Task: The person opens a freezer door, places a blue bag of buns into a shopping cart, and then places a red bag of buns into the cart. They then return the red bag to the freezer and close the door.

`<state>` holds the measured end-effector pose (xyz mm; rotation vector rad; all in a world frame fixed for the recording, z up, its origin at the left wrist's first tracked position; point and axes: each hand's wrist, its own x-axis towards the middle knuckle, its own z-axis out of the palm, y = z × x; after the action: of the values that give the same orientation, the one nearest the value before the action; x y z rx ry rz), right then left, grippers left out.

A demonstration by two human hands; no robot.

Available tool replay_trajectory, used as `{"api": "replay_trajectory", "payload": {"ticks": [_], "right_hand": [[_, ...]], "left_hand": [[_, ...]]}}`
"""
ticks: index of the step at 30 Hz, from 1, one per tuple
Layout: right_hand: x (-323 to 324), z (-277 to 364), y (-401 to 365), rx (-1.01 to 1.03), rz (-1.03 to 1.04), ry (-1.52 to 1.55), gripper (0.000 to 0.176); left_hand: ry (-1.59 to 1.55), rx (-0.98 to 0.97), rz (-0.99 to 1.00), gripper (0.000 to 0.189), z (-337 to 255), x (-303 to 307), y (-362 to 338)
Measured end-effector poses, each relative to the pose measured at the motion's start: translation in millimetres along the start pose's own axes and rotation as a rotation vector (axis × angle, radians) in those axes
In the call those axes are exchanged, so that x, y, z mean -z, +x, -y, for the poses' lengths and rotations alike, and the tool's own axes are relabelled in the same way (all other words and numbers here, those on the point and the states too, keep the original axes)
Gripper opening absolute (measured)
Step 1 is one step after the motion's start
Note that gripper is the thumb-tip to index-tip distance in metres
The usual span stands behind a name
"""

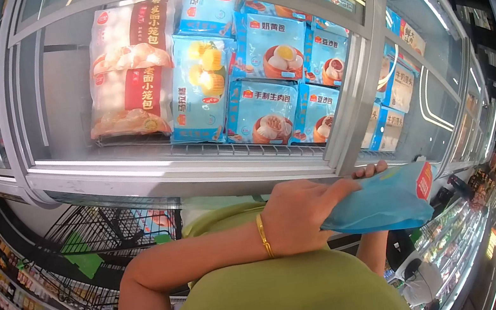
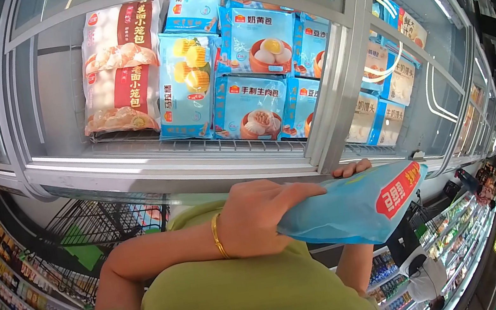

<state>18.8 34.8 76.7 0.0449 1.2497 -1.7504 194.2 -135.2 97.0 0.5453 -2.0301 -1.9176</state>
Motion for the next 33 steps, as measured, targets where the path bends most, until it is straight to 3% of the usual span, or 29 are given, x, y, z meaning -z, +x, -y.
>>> {"api": "replay_trajectory", "payload": {"ticks": [2, 7, 10, 11, 12, 13, 14, 15, 17, 19, 21, 25, 27, 28, 31, 33], "right_hand": [[12.0, -4.2, 3.2, 0.043, 0.097, -0.012, 0.037], [6.9, -5.6, 5.5, 0.048, 0.054, -0.067, 0.036], [22.9, -4.9, 14.3, 0.083, 0.201, -0.246, 0.047], [23.7, -0.8, 18.0, 0.049, 0.268, -0.321, 0.047], [42.7, 1.2, 14.5, -0.216, 0.193, -0.370, 0.051], [16.7, 5.5, 8.4, -0.184, 0.175, -0.663, 0.059], [-12.0, 9.0, 14.6, -0.270, 0.132, -0.681, 0.068], [-25.4, 3.1, 21.7, -0.237, 0.163, -0.618, 0.066], [-35.2, -10.0, 31.2, -0.212, 0.302, -0.632, 0.063], [-50.7, -13.7, 38.0, -0.171, 0.355, -0.652, 0.064], [-83.0, 3.2, 39.3, -0.404, 0.214, -0.576, 0.067], [-85.9, -9.5, 56.2, -0.365, 0.313, -0.589, 0.061], [-70.9, -39.5, 67.0, -0.136, 0.420, -0.413, 0.062], [-66.1, -48.1, 71.6, -0.118, 0.423, -0.403, 0.062], [-61.6, -45.9, 79.0, -0.090, 0.450, -0.414, 0.062], [-60.1, -34.1, 77.6, -0.225, 0.433, -0.509, 0.060]], "left_hand": [[-0.022, 0.008, -0.006, 0.057, 2.8, 0.2, -0.6], [-0.026, -0.004, 0.036, 0.056, 12.1, 8.7, -1.7], [-0.044, 0.132, 0.038, 0.058, 16.7, 22.0, -4.0], [-0.102, 0.152, 0.022, 0.060, 17.6, 27.3, -3.6], [-0.046, 0.211, -0.010, 0.058, 19.3, 28.6, -6.8], [0.010, 0.260, -0.041, 0.057, 23.9, 28.3, -14.2], [-0.084, 0.377, -0.035, 0.056, 36.7, 30.1, -28.4], [-0.171, 0.504, -0.028, 0.055, 46.7, 34.0, -40.3], [-0.351, 0.617, -0.221, 0.049, 40.9, 43.5, -39.7], [-0.325, 0.593, -0.252, 0.049, 48.4, 55.4, -44.3], [-0.289, 0.576, -0.311, 0.049, 51.4, 64.1, -47.7], [-0.259, 0.606, -0.425, 0.050, 44.1, 75.2, -49.2], [-0.300, 0.610, -0.528, 0.052, 29.1, 67.1, -41.4], [-0.285, 0.597, -0.522, 0.052, 27.3, 63.4, -40.3], [-0.274, 0.608, -0.580, 0.048, 22.2, 49.7, -34.3], [-0.275, 0.676, -0.661, 0.042, 14.4, 37.7, -26.7]]}}
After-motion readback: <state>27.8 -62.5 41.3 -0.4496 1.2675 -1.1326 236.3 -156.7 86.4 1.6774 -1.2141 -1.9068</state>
